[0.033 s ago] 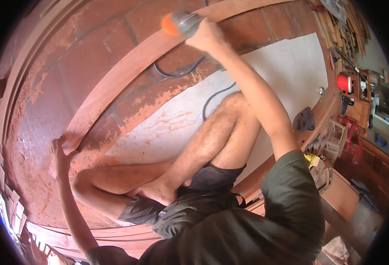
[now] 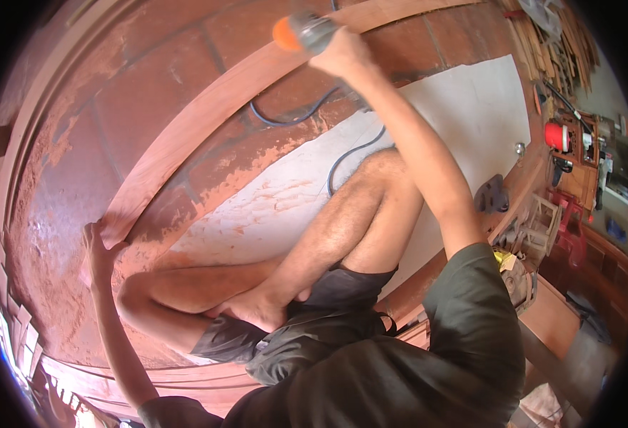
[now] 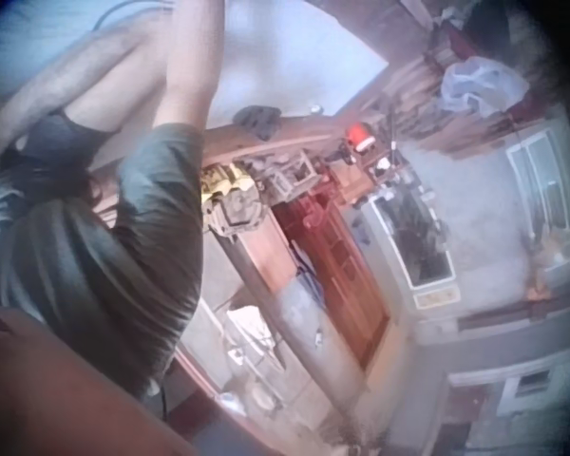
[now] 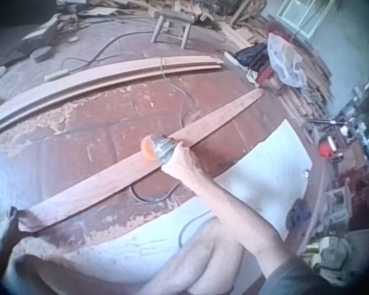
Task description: The person sits on the floor and uses an electric sander to smooth a long, curved wooden plank. They hold the plank steady with one hand while operating the sander with the other, moving it along the length of the wood.
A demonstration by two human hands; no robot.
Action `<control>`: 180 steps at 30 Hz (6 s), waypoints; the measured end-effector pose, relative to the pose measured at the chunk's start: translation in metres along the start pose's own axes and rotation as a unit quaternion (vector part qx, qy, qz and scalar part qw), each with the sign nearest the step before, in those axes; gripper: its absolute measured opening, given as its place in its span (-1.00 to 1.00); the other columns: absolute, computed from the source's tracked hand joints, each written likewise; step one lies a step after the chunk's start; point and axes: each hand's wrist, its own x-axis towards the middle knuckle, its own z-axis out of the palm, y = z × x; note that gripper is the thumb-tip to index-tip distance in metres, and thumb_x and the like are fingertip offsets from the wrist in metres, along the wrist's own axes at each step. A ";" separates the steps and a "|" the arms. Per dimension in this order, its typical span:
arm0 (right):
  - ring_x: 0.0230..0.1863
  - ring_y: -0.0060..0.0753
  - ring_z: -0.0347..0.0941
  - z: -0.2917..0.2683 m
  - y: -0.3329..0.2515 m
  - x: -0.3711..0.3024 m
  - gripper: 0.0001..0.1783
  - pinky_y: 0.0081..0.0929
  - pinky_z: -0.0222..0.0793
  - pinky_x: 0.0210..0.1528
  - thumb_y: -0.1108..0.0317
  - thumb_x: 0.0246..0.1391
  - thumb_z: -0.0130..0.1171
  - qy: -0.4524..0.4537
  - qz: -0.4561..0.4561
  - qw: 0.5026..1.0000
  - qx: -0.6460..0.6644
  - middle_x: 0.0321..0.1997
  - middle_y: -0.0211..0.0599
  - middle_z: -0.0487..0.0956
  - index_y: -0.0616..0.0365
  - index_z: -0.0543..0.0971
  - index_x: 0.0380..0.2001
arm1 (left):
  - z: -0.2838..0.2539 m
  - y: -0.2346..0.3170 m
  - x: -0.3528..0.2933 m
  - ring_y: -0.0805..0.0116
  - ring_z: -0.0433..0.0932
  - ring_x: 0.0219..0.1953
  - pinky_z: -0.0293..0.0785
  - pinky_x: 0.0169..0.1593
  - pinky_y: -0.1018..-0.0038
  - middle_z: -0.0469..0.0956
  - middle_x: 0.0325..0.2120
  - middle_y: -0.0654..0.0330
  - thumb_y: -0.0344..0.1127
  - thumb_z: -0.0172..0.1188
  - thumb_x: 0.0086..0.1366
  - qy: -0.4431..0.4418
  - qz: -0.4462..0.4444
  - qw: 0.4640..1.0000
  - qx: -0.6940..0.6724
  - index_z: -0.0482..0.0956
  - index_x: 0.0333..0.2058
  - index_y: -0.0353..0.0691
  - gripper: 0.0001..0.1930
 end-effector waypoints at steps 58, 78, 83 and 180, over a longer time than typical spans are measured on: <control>0.14 0.12 0.61 -0.014 0.003 -0.019 -0.08 -0.14 0.55 0.19 0.05 -0.27 0.55 0.001 0.033 0.998 -0.056 0.08 0.20 0.65 0.34 0.47 0.15 | 0.015 0.077 0.023 -0.10 0.40 0.21 0.47 0.23 0.08 0.43 0.18 0.01 -0.28 0.63 -0.12 0.015 0.083 0.996 0.019 0.43 0.24 -0.17 -0.11; 0.10 0.17 0.62 -0.019 0.048 -0.018 -0.05 -0.13 0.56 0.18 0.07 -0.23 0.53 0.036 0.106 0.992 -0.054 0.04 0.30 0.64 0.48 0.41 0.15 | 0.019 0.076 0.023 -0.15 0.38 0.16 0.40 0.24 0.08 0.44 0.09 0.01 -0.42 0.62 -0.21 0.005 0.065 0.998 -0.015 0.36 0.32 -0.22 0.02; 0.07 0.22 0.63 0.003 0.016 -0.065 0.00 -0.12 0.58 0.14 0.10 -0.22 0.48 -0.023 0.025 0.999 -0.040 -0.01 0.36 0.64 0.54 0.35 0.22 | 0.022 0.073 0.022 -0.18 0.38 0.11 0.40 0.20 0.03 0.43 0.08 0.00 -0.45 0.63 -0.24 0.010 0.070 0.997 -0.012 0.36 0.30 -0.22 0.03; 0.15 0.26 0.57 -0.035 0.064 -0.054 -0.11 0.01 0.47 0.23 0.14 -0.20 0.52 0.030 0.087 0.996 0.011 0.06 0.25 0.65 0.25 0.38 0.21 | 0.054 0.243 0.130 -0.01 0.45 0.15 0.46 0.16 0.12 0.45 0.05 0.01 0.04 0.55 0.00 0.061 0.145 0.986 0.055 0.47 0.11 -0.31 -0.20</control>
